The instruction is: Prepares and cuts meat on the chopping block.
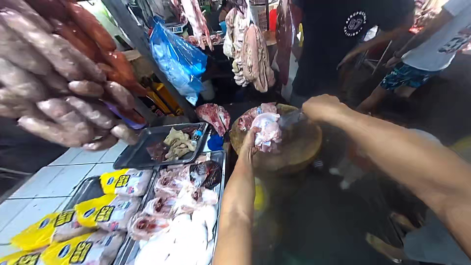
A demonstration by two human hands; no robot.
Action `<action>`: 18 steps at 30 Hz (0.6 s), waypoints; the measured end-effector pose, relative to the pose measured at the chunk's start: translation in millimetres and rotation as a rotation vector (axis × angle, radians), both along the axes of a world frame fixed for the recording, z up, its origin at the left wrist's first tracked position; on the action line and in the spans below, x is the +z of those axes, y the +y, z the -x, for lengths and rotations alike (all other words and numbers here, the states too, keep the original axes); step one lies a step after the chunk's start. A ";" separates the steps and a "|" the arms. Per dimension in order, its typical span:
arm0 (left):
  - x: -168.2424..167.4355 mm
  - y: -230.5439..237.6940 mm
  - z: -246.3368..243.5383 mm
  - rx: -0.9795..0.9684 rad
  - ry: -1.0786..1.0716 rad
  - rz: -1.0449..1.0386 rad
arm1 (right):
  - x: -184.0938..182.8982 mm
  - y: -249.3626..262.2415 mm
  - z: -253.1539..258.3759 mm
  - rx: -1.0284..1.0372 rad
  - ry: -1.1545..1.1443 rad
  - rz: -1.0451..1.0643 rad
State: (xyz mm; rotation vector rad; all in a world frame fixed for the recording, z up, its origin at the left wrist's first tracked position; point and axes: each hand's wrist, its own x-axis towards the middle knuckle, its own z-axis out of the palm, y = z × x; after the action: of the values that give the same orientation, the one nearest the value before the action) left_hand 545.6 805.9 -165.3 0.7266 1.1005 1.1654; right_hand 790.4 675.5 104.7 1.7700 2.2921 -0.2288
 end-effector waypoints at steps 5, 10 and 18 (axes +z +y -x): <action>-42.7 90.3 11.2 -0.361 0.603 0.108 | -43.8 109.7 11.1 -0.003 -0.143 -0.139; -87.7 64.6 22.6 -0.062 1.003 0.008 | -74.0 192.2 -45.2 -0.039 -0.292 0.099; -165.0 -43.9 -67.3 0.578 0.133 0.631 | -190.9 140.4 -149.1 -0.035 0.414 0.502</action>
State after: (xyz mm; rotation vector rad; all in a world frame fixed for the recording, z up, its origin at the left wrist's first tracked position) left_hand 613.0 762.0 -330.3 -0.0195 1.7484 1.1458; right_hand 939.5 815.9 -86.2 1.6005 2.1767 -1.1595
